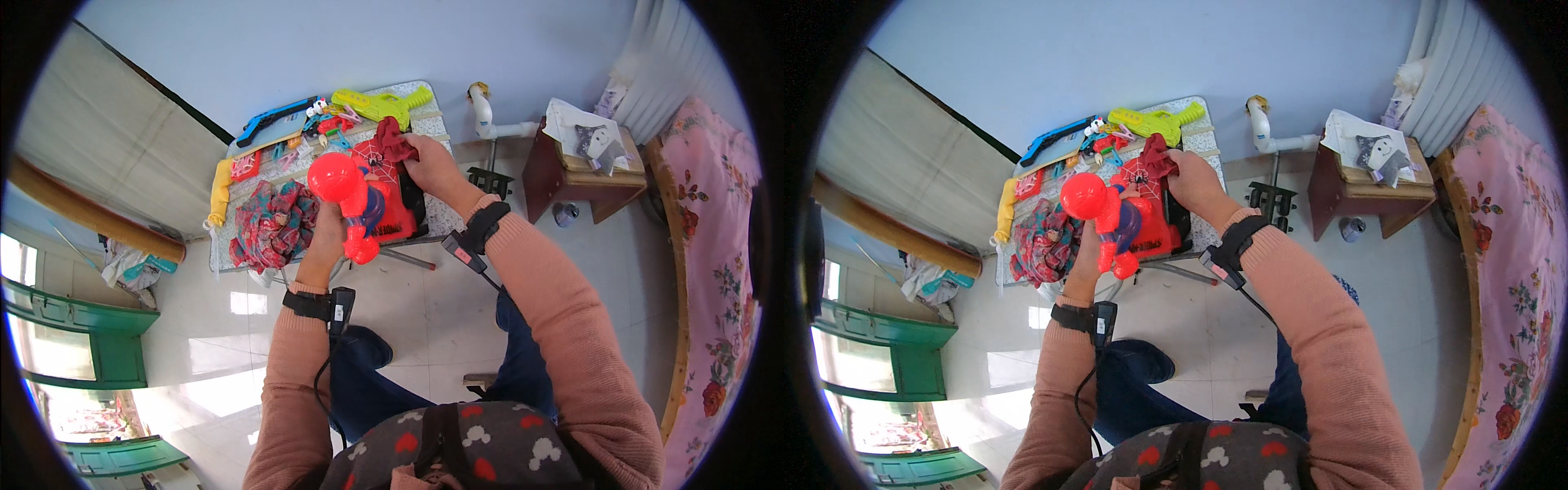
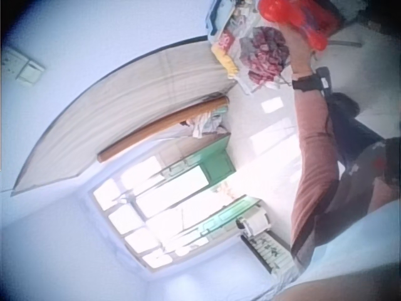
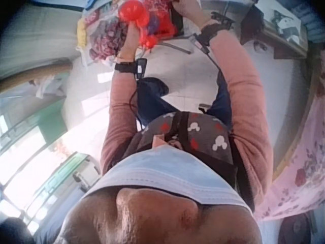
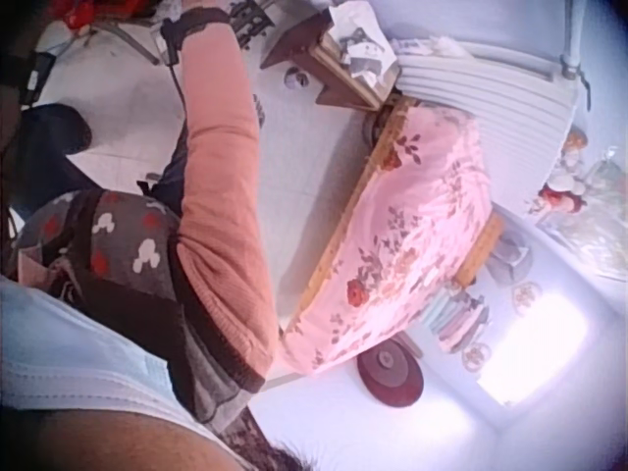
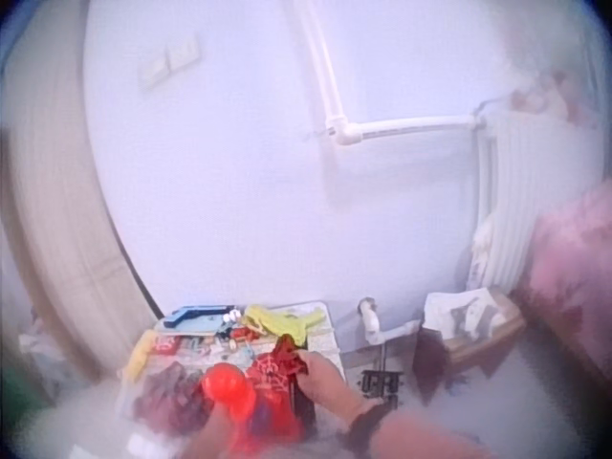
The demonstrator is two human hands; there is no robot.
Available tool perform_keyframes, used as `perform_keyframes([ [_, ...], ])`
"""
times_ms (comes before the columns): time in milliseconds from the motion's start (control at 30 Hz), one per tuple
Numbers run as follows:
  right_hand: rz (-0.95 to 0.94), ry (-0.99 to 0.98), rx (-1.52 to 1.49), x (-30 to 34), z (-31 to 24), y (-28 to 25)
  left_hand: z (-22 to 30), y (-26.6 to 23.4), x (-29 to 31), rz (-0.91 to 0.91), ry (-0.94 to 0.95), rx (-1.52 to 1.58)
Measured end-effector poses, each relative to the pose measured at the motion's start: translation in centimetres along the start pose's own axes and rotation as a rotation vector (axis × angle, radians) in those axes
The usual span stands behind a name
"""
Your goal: The person wipes a small dumbbell and a Spider-Man toy with a cloth, then wipes the table surface. They handle a yellow toy gun and a blue toy gun, wiping each before placing them on a side table.
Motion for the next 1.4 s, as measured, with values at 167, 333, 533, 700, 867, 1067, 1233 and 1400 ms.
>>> perform_keyframes([
  [167,-0.173,0.072,-0.093,2.9,-1.0,-1.9,-0.2,0.6,0.1,0.058,0.023,0.002],
  [333,-0.038,0.023,0.037,5.0,-2.7,-2.9,-0.5,0.5,0.0,0.043,0.066,-0.081],
  [533,0.041,0.481,-0.957,2.1,-0.5,-5.6,-0.6,0.5,-0.1,0.073,0.011,0.167],
  [700,0.079,0.394,-0.795,1.6,-1.3,-5.4,-1.3,0.3,-0.3,0.115,-0.013,0.205],
  [867,-0.066,-0.361,0.115,3.5,-3.5,-4.3,-2.2,-1.0,-0.3,0.041,0.046,0.124],
  [1067,0.039,0.063,0.389,1.9,-0.1,-4.2,-3.1,-2.2,-0.9,0.152,-0.073,0.165],
  [1233,0.120,0.238,-0.060,0.7,2.5,-5.7,-3.3,-1.2,-1.2,0.312,0.234,-0.884],
  [1400,0.068,0.195,-0.206,1.9,1.6,-6.2,-2.5,1.8,-2.9,0.483,0.376,-1.201],
])
Point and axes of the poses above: each hand's wrist, its own x-axis away from the middle knuckle, its own y-axis out of the palm, z = x × y, the point moved 1 cm from there along -x, towards the middle knuckle, and after that the axes turned 14 degrees about x, right-handed, at the moved point
